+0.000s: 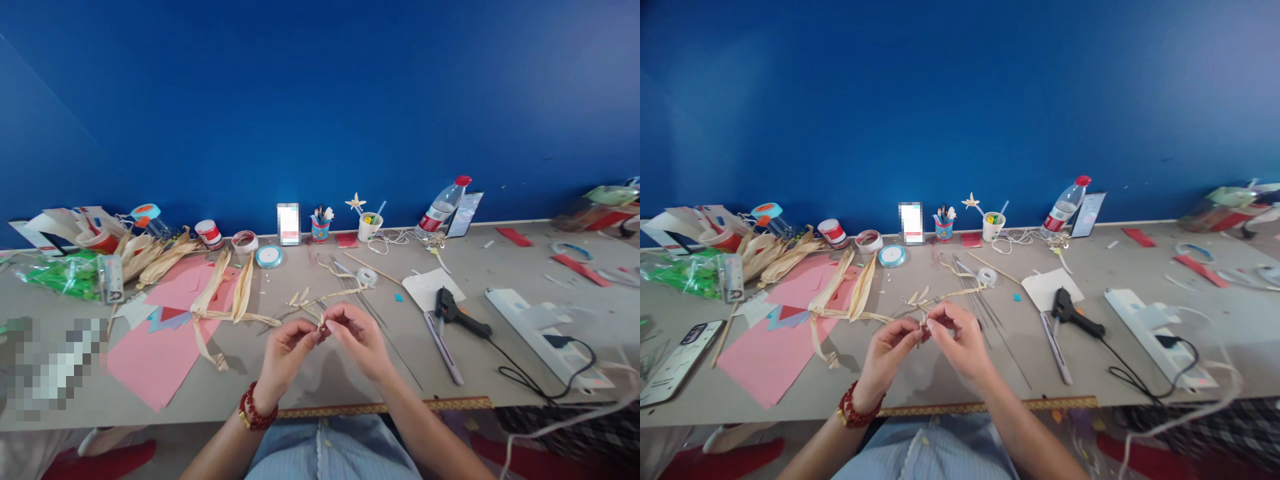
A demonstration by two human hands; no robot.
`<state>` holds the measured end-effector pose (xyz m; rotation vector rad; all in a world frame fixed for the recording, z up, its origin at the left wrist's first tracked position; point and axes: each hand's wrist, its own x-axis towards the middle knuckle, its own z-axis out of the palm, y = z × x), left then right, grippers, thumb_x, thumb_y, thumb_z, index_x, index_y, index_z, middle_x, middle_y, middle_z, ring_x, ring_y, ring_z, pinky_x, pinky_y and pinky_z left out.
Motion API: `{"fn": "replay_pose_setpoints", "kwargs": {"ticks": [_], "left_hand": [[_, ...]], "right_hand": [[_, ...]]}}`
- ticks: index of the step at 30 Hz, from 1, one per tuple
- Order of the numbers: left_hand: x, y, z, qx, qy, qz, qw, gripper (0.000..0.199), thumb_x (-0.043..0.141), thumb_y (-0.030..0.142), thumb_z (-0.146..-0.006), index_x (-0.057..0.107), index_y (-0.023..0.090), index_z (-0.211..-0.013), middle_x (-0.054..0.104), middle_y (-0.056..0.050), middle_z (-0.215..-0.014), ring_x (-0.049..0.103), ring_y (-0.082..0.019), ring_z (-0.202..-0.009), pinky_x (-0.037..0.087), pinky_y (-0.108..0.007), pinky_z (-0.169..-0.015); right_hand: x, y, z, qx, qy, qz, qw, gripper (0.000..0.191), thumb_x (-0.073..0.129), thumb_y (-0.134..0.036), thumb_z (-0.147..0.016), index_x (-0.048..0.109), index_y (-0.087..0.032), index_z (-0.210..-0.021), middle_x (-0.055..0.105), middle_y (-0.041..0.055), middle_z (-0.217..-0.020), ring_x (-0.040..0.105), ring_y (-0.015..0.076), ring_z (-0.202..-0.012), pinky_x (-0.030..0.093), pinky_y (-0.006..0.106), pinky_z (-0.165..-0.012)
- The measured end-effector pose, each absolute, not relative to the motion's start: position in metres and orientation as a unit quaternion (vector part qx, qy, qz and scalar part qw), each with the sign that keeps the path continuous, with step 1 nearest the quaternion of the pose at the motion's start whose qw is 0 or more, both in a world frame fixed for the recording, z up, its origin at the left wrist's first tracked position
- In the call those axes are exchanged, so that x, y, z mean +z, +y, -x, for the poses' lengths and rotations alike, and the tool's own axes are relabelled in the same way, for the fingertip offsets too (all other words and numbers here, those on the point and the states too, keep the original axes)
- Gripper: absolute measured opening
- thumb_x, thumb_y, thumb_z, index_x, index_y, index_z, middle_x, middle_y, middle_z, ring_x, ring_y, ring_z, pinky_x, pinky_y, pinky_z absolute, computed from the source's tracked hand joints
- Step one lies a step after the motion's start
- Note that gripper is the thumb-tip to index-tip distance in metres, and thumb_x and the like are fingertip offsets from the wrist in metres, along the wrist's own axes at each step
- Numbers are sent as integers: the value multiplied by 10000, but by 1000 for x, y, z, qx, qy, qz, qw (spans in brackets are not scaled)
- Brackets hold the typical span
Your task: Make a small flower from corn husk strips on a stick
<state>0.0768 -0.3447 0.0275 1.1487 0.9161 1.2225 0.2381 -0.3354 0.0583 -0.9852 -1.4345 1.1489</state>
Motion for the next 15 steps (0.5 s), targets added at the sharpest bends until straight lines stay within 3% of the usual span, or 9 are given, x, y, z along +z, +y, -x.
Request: {"fn": "replay_pose_setpoints", "kwargs": {"ticks": [15], "left_hand": [[29,-345,-76,496,419,-545,530,171,695,310,-842,713,157,-767,700,-54,-768,632,-175,-769,496,-265,-737]], "right_hand": [[58,-334,-236,473,-601,424,485,115,559,-227,-857,615,-186,-766,620,1,-684,623,145,-633,509,253,-612]]}}
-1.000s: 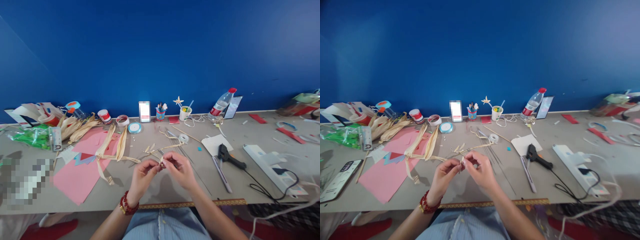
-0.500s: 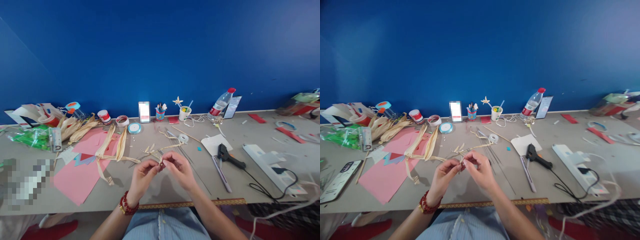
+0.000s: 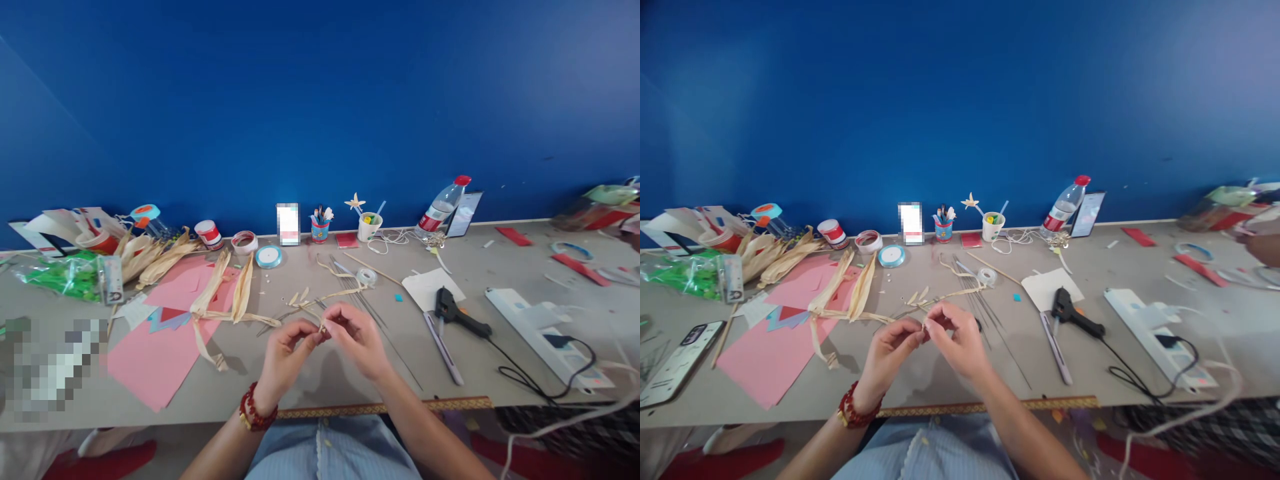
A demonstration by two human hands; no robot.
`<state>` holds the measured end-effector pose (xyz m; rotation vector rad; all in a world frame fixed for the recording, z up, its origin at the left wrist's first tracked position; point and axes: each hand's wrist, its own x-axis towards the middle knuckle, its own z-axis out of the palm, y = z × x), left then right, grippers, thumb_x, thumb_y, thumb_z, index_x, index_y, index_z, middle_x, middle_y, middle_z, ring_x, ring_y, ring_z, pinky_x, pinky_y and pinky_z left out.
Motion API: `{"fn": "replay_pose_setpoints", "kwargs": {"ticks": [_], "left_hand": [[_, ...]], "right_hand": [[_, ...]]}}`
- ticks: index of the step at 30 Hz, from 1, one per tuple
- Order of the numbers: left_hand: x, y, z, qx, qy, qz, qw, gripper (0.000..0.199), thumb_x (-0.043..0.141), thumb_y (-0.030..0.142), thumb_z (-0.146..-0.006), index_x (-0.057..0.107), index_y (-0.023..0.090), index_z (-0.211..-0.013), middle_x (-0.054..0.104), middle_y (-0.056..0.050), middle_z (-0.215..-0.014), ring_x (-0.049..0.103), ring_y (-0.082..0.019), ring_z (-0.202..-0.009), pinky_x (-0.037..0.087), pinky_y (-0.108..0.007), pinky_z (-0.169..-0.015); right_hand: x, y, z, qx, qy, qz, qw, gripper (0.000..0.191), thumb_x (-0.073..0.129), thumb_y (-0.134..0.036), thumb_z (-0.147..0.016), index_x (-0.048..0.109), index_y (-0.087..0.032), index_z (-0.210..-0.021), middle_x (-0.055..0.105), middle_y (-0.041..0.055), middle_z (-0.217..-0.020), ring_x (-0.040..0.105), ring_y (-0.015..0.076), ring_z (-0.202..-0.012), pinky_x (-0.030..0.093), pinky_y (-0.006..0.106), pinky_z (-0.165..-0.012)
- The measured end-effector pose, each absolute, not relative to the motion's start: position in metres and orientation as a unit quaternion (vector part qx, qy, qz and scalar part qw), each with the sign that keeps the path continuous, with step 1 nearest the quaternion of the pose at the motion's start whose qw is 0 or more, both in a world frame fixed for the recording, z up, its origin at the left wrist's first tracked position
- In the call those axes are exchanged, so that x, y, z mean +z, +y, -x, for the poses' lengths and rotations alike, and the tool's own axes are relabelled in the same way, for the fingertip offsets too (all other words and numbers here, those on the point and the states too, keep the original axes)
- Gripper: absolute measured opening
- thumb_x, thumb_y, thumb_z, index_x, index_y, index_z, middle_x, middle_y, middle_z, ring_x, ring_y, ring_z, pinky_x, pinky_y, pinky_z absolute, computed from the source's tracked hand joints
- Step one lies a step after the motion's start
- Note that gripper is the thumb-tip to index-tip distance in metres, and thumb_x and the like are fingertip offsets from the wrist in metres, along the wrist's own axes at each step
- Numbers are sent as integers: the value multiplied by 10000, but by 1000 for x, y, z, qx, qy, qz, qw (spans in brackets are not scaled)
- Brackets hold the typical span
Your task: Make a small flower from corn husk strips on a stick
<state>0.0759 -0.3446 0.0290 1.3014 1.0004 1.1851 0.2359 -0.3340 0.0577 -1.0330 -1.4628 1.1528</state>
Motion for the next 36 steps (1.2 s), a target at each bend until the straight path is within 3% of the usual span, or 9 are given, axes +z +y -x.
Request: {"fn": "replay_pose_setpoints", "kwargs": {"ticks": [9,25,36], "left_hand": [[29,-343,-77,502,417,-542,530,155,694,295,-843,727,160,-775,719,-59,-778,652,-183,-768,506,-273,-735],[29,-344,-78,510,423,-538,522,169,697,311,-842,717,159,-769,705,-47,-767,638,-174,-758,497,-260,-729],[30,-343,-78,512,432,-541,509,159,688,298,-846,713,161,-769,697,-46,-767,626,-169,-750,488,-258,-726]], "right_hand": [[59,-335,-232,457,-585,418,524,180,549,-229,-856,608,-193,-689,594,4,-669,580,138,-618,495,251,-602],[56,-338,-234,444,-589,401,543,199,569,-255,-882,673,-192,-724,652,35,-729,601,161,-670,510,268,-627],[54,-339,-232,502,-534,406,546,197,614,-300,-869,692,-191,-725,646,31,-717,576,151,-642,497,269,-612]]}}
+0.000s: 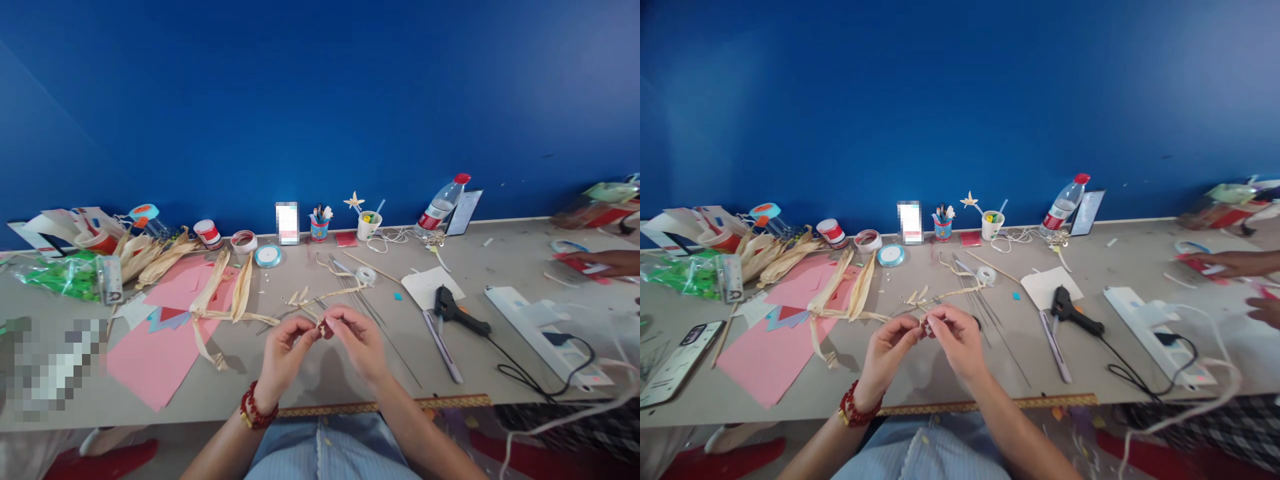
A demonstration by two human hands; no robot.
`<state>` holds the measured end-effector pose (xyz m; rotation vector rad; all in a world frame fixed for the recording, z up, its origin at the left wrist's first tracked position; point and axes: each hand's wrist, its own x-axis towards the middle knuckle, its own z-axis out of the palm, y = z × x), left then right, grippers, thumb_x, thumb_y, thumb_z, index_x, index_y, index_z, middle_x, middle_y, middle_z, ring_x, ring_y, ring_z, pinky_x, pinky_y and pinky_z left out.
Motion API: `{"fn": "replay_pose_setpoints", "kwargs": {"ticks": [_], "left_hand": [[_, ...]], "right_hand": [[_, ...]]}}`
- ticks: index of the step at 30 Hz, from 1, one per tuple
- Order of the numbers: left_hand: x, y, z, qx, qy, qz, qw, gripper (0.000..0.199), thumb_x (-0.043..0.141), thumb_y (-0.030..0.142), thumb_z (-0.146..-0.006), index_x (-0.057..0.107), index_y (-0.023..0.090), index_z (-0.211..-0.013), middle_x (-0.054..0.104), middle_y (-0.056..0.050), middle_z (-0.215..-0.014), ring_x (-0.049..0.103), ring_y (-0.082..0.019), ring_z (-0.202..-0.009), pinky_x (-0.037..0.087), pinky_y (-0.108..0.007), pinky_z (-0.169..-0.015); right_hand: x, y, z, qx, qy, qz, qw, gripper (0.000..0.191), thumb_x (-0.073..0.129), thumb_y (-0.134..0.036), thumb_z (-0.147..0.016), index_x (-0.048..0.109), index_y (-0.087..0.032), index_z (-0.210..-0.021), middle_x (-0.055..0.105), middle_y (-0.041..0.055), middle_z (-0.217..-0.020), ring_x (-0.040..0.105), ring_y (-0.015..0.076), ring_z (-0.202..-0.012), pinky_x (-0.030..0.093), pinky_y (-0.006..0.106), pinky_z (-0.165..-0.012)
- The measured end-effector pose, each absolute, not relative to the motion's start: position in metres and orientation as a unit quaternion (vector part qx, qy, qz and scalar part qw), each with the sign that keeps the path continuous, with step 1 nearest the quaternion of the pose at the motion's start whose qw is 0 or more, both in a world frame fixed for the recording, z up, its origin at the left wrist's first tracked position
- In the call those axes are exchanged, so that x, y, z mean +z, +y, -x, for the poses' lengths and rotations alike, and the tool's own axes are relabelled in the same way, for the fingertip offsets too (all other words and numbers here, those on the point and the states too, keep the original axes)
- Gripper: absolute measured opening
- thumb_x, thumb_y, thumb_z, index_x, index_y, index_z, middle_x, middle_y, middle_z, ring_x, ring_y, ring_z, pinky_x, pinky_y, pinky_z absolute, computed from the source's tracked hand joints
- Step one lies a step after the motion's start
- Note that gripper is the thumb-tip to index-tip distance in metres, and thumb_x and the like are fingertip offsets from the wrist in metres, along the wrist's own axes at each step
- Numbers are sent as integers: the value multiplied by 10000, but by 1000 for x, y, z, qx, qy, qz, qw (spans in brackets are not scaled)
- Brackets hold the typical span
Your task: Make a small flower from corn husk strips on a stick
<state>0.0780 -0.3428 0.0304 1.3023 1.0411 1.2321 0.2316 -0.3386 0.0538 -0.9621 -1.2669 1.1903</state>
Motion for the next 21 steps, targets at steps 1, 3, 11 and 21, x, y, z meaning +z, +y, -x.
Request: {"fn": "replay_pose_setpoints", "kwargs": {"ticks": [1,3,11,21], "left_hand": [[30,-343,-78,512,432,-541,509,161,688,298,-844,712,160,-764,696,-46,-761,624,-168,-746,487,-258,-724],[30,-343,-78,513,431,-540,510,165,685,298,-845,710,160,-760,692,-45,-752,620,-168,-742,486,-259,-724],[28,-344,-78,514,441,-536,504,188,689,327,-840,709,157,-763,681,-51,-748,612,-175,-743,489,-265,-716],[30,-343,-78,512,441,-535,507,186,687,321,-840,711,161,-749,683,-35,-733,605,-159,-715,477,-251,-699]], "right_hand": [[53,-339,-232,506,-530,405,547,191,621,-298,-866,697,-190,-728,643,28,-714,574,149,-640,495,268,-613],[53,-339,-231,513,-521,403,550,181,628,-294,-862,707,-191,-735,643,24,-712,573,147,-638,495,266,-615],[56,-339,-230,526,-506,409,549,186,650,-325,-844,716,-196,-727,656,23,-676,587,146,-617,514,263,-608],[51,-339,-230,538,-495,410,546,182,653,-336,-842,717,-198,-741,655,14,-666,591,139,-602,525,255,-594]]}}
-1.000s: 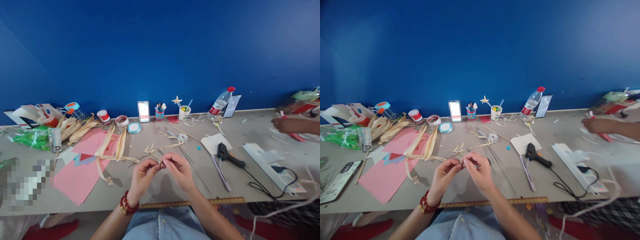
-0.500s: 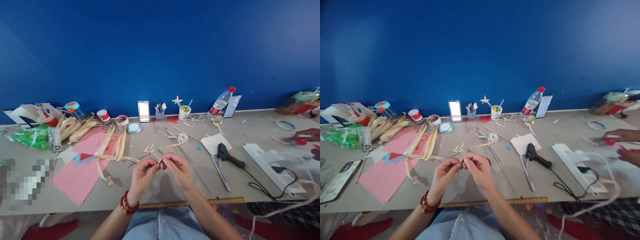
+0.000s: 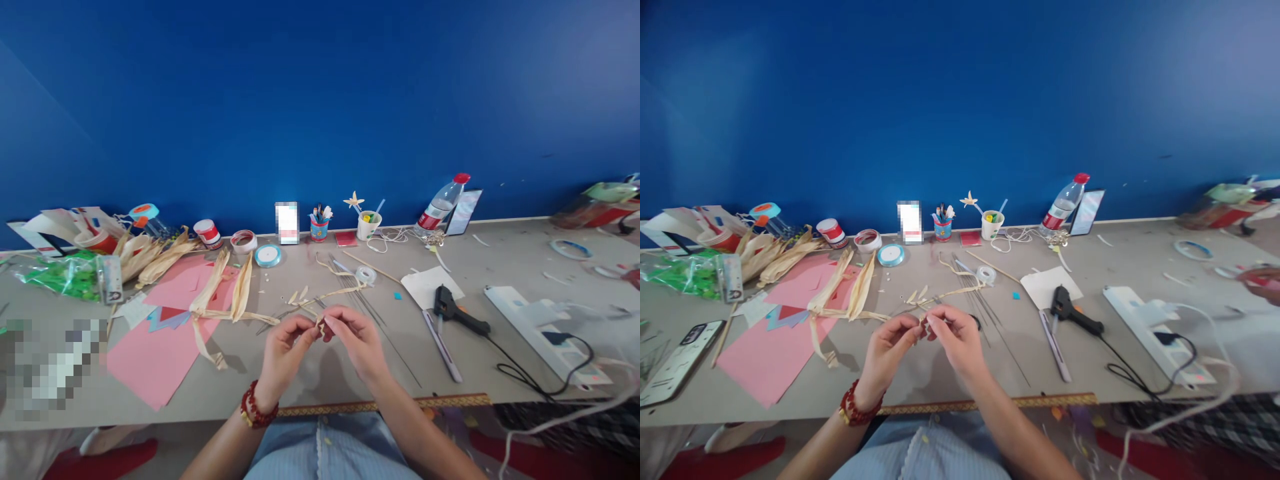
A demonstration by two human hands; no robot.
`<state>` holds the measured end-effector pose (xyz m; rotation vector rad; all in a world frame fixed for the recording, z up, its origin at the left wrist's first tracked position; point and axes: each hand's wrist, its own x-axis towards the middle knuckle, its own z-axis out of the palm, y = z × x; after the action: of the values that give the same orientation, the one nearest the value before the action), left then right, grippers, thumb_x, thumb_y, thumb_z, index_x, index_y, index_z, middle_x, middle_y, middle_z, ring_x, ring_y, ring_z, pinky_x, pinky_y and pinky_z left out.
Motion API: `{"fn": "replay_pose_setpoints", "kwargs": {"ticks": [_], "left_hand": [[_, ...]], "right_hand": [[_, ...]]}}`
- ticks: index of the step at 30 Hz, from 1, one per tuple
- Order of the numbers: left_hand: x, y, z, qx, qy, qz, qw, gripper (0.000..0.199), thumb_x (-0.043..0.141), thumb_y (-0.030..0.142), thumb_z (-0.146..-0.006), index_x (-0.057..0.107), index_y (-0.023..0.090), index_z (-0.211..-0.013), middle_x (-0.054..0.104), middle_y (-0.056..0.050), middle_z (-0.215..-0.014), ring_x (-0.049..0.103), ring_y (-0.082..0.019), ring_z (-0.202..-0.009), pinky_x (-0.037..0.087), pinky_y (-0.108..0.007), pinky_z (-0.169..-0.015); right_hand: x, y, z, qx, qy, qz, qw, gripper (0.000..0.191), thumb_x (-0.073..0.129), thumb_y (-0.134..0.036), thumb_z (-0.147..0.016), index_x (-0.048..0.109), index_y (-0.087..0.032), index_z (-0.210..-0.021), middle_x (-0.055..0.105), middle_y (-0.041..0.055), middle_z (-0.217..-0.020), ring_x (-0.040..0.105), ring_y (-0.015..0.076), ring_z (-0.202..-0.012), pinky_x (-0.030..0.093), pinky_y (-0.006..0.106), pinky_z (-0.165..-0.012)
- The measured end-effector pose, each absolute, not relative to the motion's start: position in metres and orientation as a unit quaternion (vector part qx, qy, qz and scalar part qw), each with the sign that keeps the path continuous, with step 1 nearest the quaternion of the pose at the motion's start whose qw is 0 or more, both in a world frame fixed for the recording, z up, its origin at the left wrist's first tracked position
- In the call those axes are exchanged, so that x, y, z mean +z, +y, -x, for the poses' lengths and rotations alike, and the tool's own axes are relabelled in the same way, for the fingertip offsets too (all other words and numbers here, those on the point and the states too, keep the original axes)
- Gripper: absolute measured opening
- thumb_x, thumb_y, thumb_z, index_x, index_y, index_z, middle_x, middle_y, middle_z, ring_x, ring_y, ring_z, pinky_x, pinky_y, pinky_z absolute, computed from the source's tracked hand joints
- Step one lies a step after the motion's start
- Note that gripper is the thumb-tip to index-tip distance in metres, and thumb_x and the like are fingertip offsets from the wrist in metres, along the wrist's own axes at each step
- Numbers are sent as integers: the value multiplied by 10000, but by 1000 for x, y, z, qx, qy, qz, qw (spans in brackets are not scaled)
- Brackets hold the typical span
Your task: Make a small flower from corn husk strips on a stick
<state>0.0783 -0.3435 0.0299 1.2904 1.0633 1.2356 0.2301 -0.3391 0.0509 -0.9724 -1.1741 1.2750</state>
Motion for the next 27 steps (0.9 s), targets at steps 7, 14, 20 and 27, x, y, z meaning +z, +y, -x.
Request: {"fn": "replay_pose_setpoints", "kwargs": {"ticks": [7,14,20,27], "left_hand": [[29,-344,-78,510,441,-530,514,165,683,294,-844,703,159,-751,679,-30,-730,597,-155,-714,467,-249,-697],[30,-345,-78,516,434,-519,526,167,693,297,-838,701,159,-745,673,-25,-726,586,-149,-702,453,-244,-684],[28,-344,-78,514,419,-499,558,171,691,302,-848,692,161,-751,644,-12,-708,548,-132,-690,424,-237,-665],[28,-344,-76,503,391,-462,617,162,711,291,-840,688,160,-747,658,-16,-701,549,-132,-687,414,-244,-675]], "right_hand": [[51,-340,-231,539,-496,406,547,178,653,-320,-848,738,-195,-754,663,22,-707,584,133,-621,507,244,-586],[52,-339,-231,551,-484,404,547,180,662,-327,-842,744,-190,-759,644,10,-650,582,127,-597,506,242,-584],[47,-338,-232,551,-480,411,545,174,673,-336,-846,724,-181,-786,648,8,-674,578,119,-595,499,242,-596],[53,-337,-235,564,-481,385,550,131,690,-315,-834,730,-200,-881,658,24,-794,592,130,-635,529,266,-621]]}}
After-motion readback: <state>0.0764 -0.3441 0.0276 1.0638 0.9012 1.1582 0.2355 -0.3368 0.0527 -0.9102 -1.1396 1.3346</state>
